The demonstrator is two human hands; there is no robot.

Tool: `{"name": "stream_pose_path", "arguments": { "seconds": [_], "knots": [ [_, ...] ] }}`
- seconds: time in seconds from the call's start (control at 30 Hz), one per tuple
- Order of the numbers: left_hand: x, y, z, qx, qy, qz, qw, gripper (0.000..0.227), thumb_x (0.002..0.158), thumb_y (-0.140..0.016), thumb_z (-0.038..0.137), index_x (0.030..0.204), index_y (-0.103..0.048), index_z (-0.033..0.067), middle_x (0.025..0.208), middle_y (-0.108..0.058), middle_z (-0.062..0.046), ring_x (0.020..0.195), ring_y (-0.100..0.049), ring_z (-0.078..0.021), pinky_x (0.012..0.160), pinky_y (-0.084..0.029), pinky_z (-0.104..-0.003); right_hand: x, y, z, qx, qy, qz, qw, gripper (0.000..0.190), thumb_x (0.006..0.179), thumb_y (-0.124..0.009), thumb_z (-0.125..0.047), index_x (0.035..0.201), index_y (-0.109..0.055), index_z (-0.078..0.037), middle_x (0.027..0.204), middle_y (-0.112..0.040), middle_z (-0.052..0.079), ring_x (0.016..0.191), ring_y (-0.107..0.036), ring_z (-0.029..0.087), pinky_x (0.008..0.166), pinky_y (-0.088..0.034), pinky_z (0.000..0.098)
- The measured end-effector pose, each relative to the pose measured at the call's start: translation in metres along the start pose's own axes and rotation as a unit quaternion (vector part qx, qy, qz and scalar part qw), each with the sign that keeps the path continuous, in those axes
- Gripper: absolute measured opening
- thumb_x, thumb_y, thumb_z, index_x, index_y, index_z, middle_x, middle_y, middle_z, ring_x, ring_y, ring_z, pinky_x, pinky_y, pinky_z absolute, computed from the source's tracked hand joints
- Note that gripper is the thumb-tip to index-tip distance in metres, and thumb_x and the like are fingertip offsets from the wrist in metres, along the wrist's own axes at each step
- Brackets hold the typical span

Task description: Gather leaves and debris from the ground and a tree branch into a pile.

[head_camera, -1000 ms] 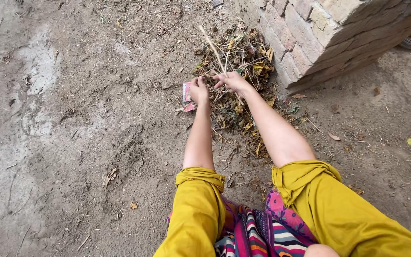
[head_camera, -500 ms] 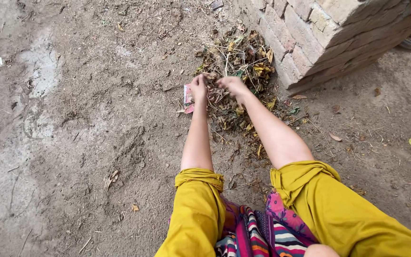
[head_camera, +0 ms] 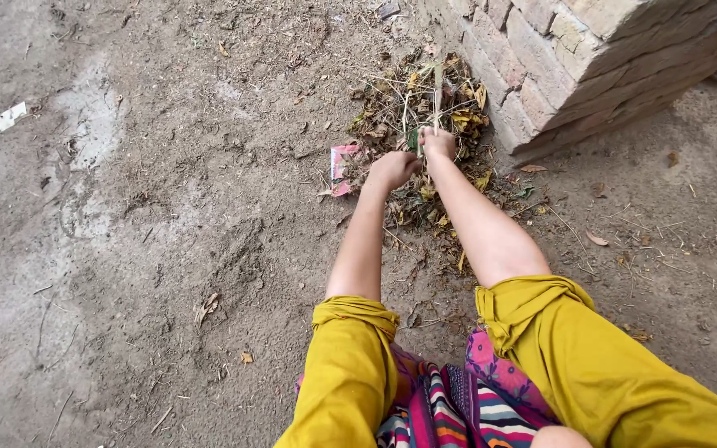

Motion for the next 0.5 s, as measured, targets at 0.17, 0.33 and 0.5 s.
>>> {"name": "stream_pose_path", "arguments": {
  "seconds": [0.17, 0.33, 0.5],
  "knots": [
    [-0.008, -0.014, -0.065, -0.079, 0.144, 0.068, 0.984, 0.044, 0.096, -0.064, 0.041, 0.129, -0.062, 0.0111, 0.118, -0.067, -0.012, 0.100, -0.069, -0.0257, 0.086, -0.056, -0.042, -0.033, -0.009, -0.036, -0.243, 0.126, -0.094, 0.957, 0.021, 0.100, -0.069, -0.032, 0.100, -0.080, -0.016, 0.073, -0.065, 0.001, 0.056, -0.045, 0.007, 0.053, -0.033, 0.0250],
    [0.004, 0.006, -0.073, -0.249, 0.051, 0.214, 0.943, 0.044, 0.096, -0.066, 0.032, 0.131, -0.062, 0.0052, 0.113, -0.074, -0.014, 0.102, -0.073, -0.0246, 0.091, -0.056, -0.039, -0.015, -0.022, -0.018, -0.164, 0.119, -0.223, 0.953, 0.016, 0.096, -0.074, -0.028, 0.103, -0.080, -0.015, 0.083, -0.072, -0.002, 0.062, -0.048, 0.005, 0.055, -0.038, 0.0219],
    [0.018, 0.005, -0.062, -0.413, 0.081, 0.150, 0.895, 0.029, 0.104, -0.056, 0.032, 0.110, -0.070, 0.0068, 0.097, -0.079, -0.008, 0.090, -0.078, -0.0203, 0.083, -0.061, -0.036, -0.022, -0.033, -0.026, -0.107, 0.118, -0.266, 0.951, 0.015, 0.093, -0.074, -0.025, 0.103, -0.080, -0.016, 0.089, -0.077, -0.004, 0.070, -0.056, 0.003, 0.060, -0.044, 0.0188]
  ]
}}
Point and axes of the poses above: each hand's wrist, its own x-axis towards the middle knuckle, its own y-axis out of the back of the hand, z = x × y, the point moved 7 cm from there along x, towards the middle knuckle
